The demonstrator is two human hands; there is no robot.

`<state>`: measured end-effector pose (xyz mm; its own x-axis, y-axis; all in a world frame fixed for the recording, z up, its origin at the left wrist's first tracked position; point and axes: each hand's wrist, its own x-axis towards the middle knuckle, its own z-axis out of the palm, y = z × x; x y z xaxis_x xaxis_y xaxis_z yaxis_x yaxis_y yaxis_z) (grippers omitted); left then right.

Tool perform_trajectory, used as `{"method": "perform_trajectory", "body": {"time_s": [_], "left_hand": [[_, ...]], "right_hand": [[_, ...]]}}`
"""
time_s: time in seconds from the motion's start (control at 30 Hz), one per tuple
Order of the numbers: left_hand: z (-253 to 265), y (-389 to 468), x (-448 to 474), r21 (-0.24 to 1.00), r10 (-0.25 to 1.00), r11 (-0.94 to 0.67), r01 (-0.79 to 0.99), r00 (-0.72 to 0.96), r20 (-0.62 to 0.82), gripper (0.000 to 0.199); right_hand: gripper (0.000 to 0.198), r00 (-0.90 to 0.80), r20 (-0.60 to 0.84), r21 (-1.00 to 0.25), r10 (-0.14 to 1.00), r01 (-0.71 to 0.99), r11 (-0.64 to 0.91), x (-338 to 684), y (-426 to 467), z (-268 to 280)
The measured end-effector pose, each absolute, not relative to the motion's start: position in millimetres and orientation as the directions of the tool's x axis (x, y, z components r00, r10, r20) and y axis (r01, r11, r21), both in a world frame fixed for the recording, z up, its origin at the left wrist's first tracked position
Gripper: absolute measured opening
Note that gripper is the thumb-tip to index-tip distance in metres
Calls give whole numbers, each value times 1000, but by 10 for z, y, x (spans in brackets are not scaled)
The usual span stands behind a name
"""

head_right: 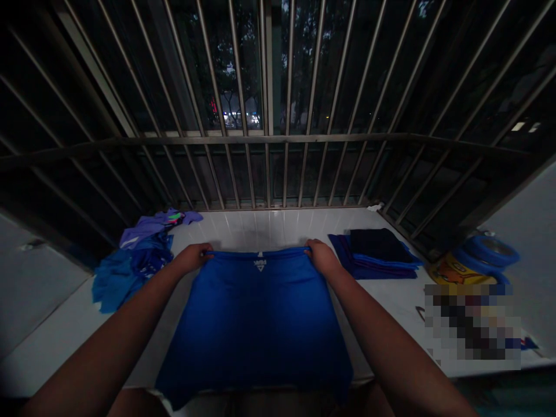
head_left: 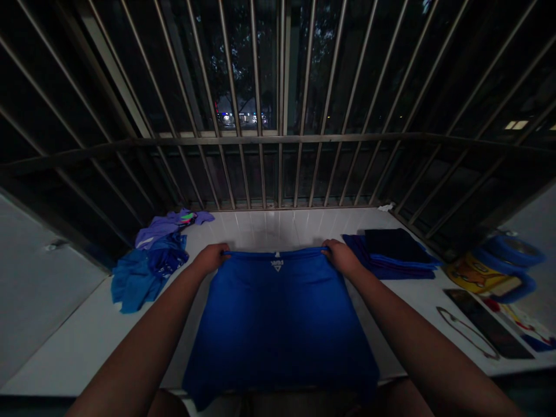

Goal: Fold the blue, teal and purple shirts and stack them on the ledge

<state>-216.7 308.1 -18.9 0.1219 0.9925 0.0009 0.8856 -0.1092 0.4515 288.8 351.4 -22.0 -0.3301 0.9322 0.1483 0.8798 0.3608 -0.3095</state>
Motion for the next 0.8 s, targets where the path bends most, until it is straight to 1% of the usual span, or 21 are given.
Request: {"method": "perform_trajectory", "body": {"time_s": [0.07,0.13,0.2,0.27,0.37,0.47,0.57,0.63,0.7,0.8], "left_hand": [[-20,3178,-2147,439,995,-86,894,57,79,15],[99,3167,-2128,427,989,-72,901,7,151,20],[136,3024,-2106,420,977,-70,905,-24,214,25],[73,2752,-2080,436,964,-88,896,-35,265,27],[-193,2160,-2028,501,950,-135,855,-32,311,27],[-585,1497,-1955,547,958,-142,825,-25,286,27],[-972,954,-1899,542,972,-122,832,-12,236,28],[-1159,720,-1895,494,970,-138,858,16,242,29],[-1254,597,-1913,425,962,-163,890,48,270,30],[-1218,599,-1902,357,951,-182,916,71,301,33]], "right_hand": [[24,-296,229,-320,927,877,359,2865,3577,-31],[28,-273,300,-332,914,869,368,2873,3560,117],[28,-258,345,-340,902,862,377,2913,3455,181],[24,-264,383,-357,885,842,406,2987,3254,134],[22,-297,426,-402,855,784,472,3149,2782,-134],[25,-334,373,-426,866,767,480,3336,2198,-539],[29,-383,249,-408,889,791,455,3504,1684,-942],[33,-412,186,-365,892,814,452,3589,1457,-1141],[40,-421,163,-313,892,836,451,3637,1338,-1242],[49,-391,203,-269,898,859,435,3587,1327,-1196]]}}
